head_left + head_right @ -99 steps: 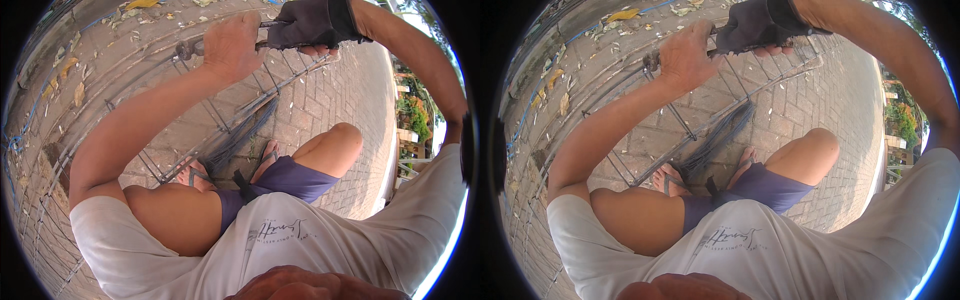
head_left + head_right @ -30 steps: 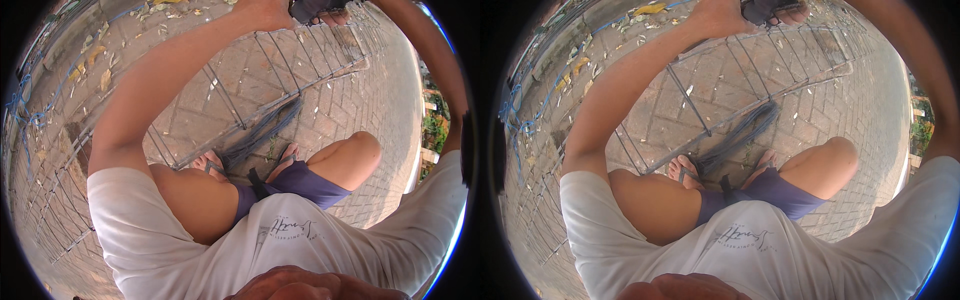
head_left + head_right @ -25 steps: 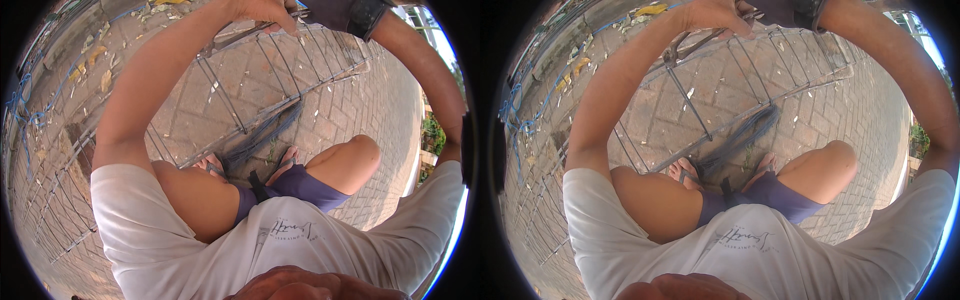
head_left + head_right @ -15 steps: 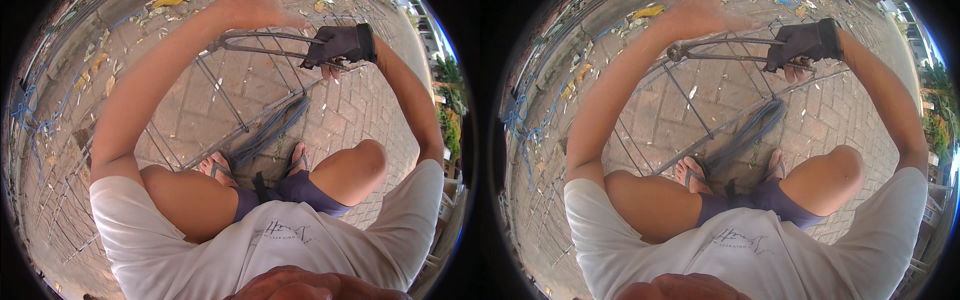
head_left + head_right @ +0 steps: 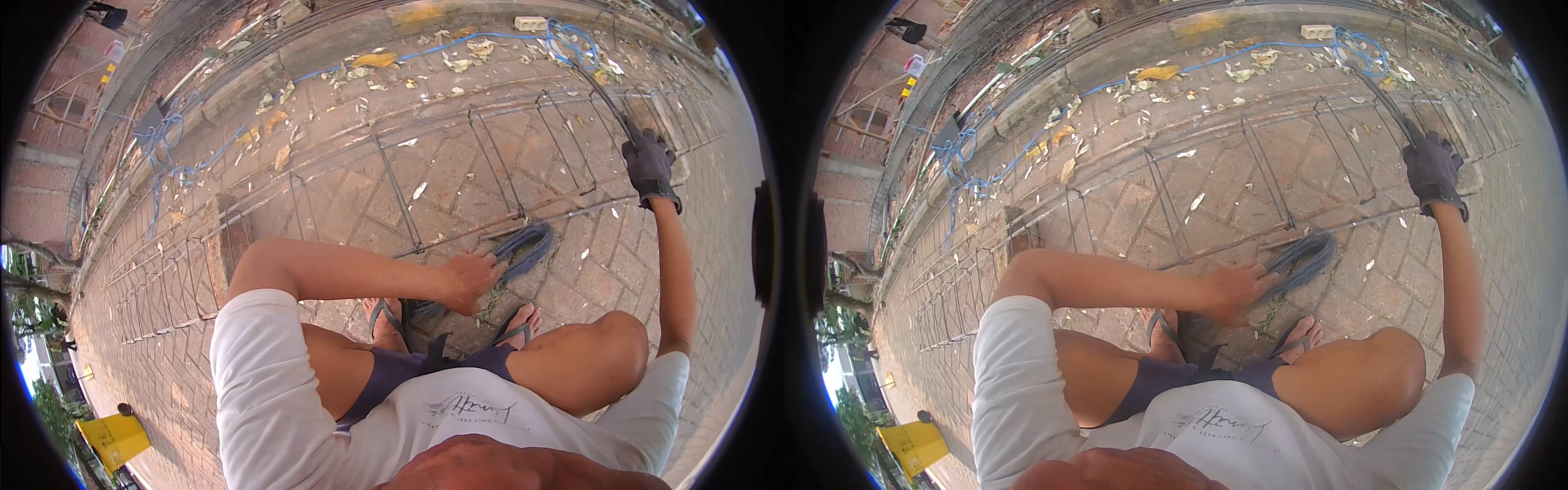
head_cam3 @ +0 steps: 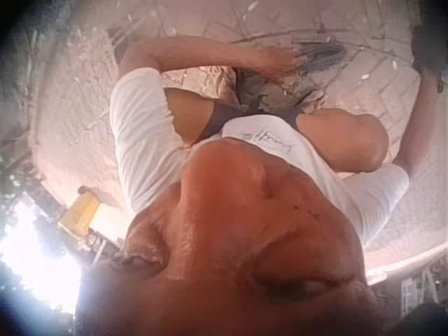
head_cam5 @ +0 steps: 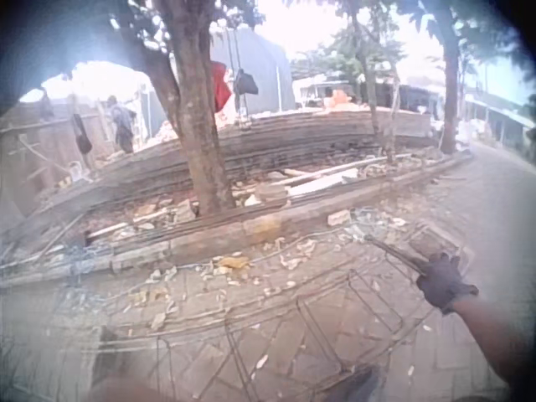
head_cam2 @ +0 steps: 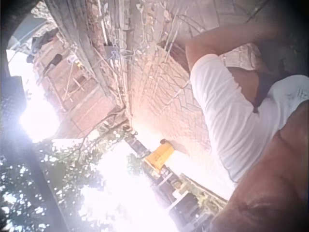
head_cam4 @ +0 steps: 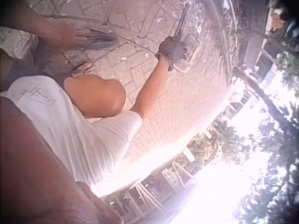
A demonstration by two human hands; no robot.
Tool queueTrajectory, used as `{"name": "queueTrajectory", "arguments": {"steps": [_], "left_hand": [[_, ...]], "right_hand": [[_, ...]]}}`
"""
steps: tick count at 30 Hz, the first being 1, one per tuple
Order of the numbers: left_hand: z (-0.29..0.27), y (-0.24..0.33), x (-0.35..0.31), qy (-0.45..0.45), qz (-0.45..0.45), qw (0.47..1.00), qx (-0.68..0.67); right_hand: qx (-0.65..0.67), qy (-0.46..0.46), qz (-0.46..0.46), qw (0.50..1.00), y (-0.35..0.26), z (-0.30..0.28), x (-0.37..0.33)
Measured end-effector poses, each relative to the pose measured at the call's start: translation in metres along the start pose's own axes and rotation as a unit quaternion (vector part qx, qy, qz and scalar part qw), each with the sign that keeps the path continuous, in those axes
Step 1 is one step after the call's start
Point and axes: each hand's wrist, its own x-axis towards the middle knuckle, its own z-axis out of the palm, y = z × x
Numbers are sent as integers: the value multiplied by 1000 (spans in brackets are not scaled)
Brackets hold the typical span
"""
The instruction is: The person sits on a paved surface and uses pliers to twist wire ties around the joints of a metal frame. They repeatedly cut, wrap, and twist wires to secure the frame's structure.
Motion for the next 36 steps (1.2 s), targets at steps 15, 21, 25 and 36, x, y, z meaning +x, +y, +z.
{"name": "queueTrajectory", "arguments": {"steps": [15,21,25,36], "left_hand": [[174,-37,79,213,-201,950,-106],[143,-3,89,253,-52,956,-140],[139,6,102,224,1,964,-145],[140,3,114,245,47,961,-116]], "right_hand": [[169,122,-32,978,31,66,-8],[290,356,-33,888,44,94,-106],[443,229,174,849,67,159,-192],[633,-110,295,707,56,166,-263]]}}
